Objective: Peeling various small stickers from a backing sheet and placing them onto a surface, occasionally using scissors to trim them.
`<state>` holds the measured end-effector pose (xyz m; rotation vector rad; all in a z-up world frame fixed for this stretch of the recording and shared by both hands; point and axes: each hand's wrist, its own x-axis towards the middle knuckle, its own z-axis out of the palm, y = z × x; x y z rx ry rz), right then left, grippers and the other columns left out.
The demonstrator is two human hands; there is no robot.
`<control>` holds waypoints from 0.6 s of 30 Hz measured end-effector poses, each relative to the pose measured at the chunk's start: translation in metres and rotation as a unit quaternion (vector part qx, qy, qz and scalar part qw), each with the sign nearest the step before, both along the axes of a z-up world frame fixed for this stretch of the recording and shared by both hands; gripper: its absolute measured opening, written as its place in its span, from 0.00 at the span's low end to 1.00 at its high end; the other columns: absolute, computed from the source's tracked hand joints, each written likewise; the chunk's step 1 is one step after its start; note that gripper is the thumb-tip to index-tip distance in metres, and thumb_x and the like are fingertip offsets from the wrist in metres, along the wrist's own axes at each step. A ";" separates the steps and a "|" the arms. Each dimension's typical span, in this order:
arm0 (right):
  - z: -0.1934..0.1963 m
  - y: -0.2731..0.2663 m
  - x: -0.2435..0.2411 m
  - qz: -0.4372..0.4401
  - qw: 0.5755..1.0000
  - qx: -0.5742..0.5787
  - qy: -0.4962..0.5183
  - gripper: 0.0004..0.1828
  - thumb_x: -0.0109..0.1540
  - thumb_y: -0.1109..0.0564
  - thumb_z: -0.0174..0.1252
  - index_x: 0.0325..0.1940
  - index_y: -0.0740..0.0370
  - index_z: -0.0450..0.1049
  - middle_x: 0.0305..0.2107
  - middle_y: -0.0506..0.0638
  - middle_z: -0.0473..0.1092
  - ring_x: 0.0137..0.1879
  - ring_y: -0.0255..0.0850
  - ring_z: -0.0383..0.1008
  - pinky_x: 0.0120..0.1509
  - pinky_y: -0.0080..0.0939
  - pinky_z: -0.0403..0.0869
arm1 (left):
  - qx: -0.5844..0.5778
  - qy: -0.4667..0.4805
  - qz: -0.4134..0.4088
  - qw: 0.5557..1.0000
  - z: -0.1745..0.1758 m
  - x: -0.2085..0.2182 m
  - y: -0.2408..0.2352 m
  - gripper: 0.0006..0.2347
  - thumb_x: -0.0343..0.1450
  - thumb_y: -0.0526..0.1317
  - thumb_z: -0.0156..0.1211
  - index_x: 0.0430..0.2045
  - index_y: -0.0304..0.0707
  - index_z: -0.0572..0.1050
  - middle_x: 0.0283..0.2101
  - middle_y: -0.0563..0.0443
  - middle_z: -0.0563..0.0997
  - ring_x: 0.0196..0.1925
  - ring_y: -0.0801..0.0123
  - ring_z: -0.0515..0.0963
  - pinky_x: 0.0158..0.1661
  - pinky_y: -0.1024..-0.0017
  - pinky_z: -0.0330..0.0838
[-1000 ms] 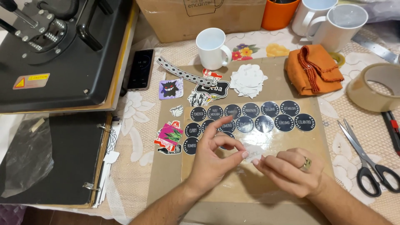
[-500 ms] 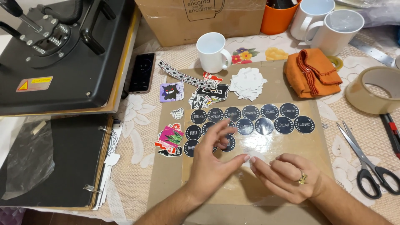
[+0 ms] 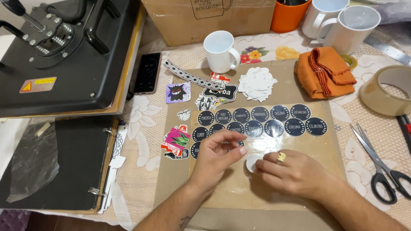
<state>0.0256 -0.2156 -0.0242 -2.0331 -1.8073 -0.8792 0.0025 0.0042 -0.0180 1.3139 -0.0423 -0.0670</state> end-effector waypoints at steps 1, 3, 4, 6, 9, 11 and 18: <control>-0.005 -0.003 0.002 -0.003 0.999 -0.026 0.019 0.11 0.68 0.61 0.48 0.31 0.61 0.69 0.38 0.53 0.74 0.37 0.42 0.72 0.36 0.40 0.73 | 0.005 -0.011 -0.010 1.000 -0.002 0.000 0.000 0.09 0.64 0.30 0.68 0.37 0.34 0.81 0.37 0.52 0.78 0.38 0.75 0.74 0.43 0.80 0.71; -0.009 -0.005 0.003 -0.004 0.998 -0.052 0.041 0.10 0.69 0.59 0.48 0.34 0.61 0.70 0.40 0.52 0.74 0.40 0.43 0.72 0.39 0.42 0.73 | 0.010 -0.020 -0.019 1.000 -0.003 0.000 0.000 0.06 0.65 0.30 0.68 0.34 0.35 0.82 0.36 0.52 0.78 0.38 0.74 0.74 0.42 0.80 0.71; -0.007 -0.004 0.003 -0.007 0.997 -0.054 0.063 0.08 0.68 0.58 0.51 0.36 0.61 0.71 0.38 0.52 0.74 0.39 0.45 0.72 0.38 0.42 0.72 | 0.005 -0.006 -0.011 1.000 -0.002 0.000 0.000 0.05 0.65 0.30 0.68 0.32 0.35 0.82 0.35 0.53 0.78 0.38 0.74 0.75 0.41 0.80 0.70; -0.004 -0.003 0.003 -0.009 0.995 -0.056 0.085 0.06 0.68 0.57 0.53 0.39 0.62 0.72 0.37 0.51 0.74 0.38 0.46 0.72 0.37 0.43 0.72 | 0.001 0.009 -0.002 1.000 -0.002 0.002 0.000 0.04 0.64 0.30 0.69 0.30 0.35 0.83 0.34 0.53 0.78 0.38 0.74 0.76 0.41 0.79 0.69; 0.003 0.001 0.000 -0.015 0.991 -0.071 0.114 0.06 0.66 0.57 0.56 0.38 0.61 0.73 0.32 0.49 0.72 0.35 0.46 0.71 0.35 0.44 0.70 | -0.010 0.020 0.000 1.000 -0.006 0.002 -0.001 0.04 0.65 0.29 0.68 0.30 0.34 0.83 0.32 0.53 0.79 0.36 0.75 0.75 0.39 0.80 0.68; 0.008 0.005 -0.002 -0.010 0.969 -0.026 0.245 0.19 0.63 0.39 0.61 0.33 0.56 0.76 0.31 0.45 0.75 0.37 0.48 0.74 0.40 0.43 0.73 | 0.028 -0.023 -0.028 0.999 -0.011 0.002 -0.001 0.04 0.67 0.31 0.67 0.33 0.35 0.83 0.33 0.53 0.78 0.36 0.75 0.75 0.40 0.80 0.67; -0.028 -0.015 0.002 -0.129 0.788 0.260 0.543 0.29 0.51 0.37 0.64 0.46 0.58 0.80 0.28 0.46 0.71 0.34 0.33 0.67 0.34 0.30 0.67 | 0.151 -0.034 -0.026 0.988 0.001 -0.009 -0.013 0.03 0.68 0.35 0.67 0.32 0.42 0.83 0.32 0.57 0.79 0.36 0.82 0.74 0.24 0.85 0.59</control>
